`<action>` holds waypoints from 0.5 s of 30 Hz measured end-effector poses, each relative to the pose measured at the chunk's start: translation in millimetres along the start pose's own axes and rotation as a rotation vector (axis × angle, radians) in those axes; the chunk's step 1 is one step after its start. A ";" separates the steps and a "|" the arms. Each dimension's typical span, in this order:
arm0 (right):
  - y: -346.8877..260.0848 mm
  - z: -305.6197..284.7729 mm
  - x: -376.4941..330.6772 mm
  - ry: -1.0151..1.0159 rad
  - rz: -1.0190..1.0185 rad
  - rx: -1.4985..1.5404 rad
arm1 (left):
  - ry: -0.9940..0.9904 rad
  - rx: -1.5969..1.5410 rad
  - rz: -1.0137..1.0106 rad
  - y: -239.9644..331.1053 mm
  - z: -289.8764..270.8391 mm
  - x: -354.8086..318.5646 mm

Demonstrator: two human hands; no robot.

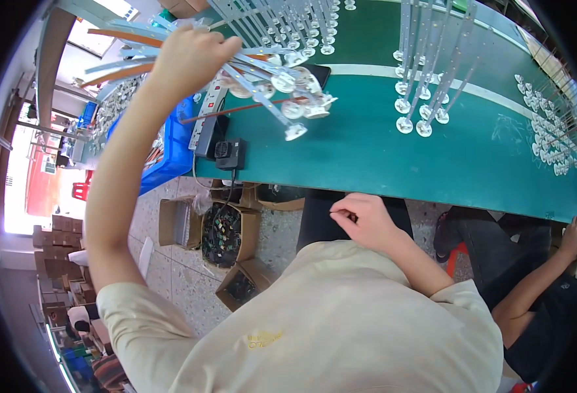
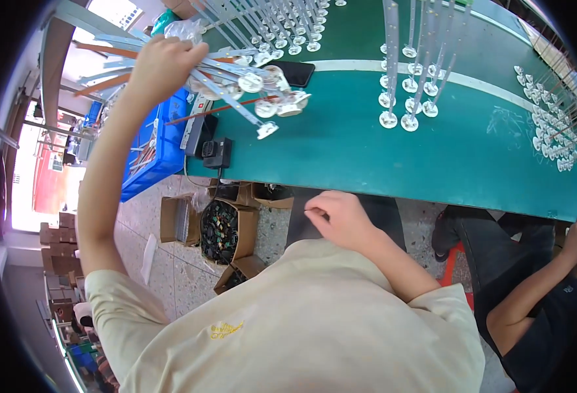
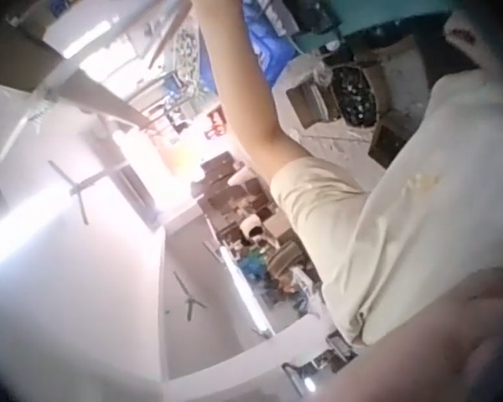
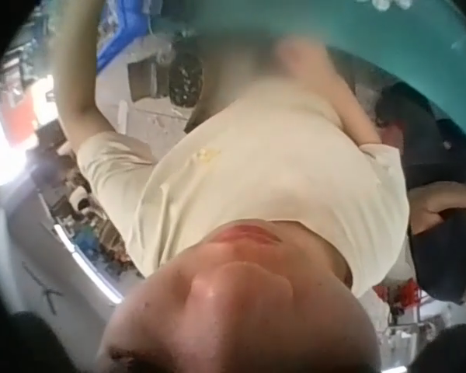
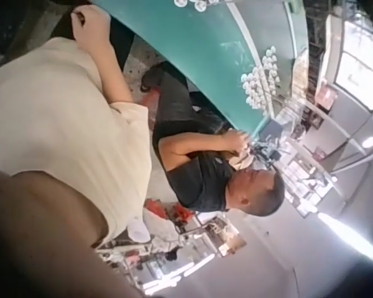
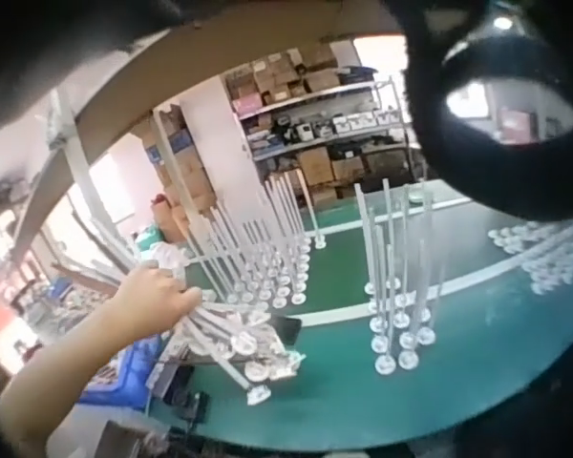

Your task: Assembling circular lighting components onto long LED strips at a manual workstation.

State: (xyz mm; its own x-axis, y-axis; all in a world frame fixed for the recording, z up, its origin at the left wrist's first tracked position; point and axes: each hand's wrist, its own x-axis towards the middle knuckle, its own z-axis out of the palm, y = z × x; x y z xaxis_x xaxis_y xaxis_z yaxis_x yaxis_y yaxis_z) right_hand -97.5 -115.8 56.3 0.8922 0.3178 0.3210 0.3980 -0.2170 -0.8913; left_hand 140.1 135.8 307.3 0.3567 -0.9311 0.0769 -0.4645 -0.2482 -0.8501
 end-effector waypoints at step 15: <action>24.3 -31.9 -16.0 0.223 0.077 -0.129 | -0.348 -0.573 -0.275 106.5 104.5 11.9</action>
State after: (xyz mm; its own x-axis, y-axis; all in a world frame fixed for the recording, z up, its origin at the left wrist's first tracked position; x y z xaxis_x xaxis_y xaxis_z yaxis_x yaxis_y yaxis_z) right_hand -95.2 -155.6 39.8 0.9402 0.0873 0.3291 0.3382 -0.3534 -0.8722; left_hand 179.5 126.2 163.3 0.7151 -0.6990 -0.0028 -0.6385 -0.6515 -0.4097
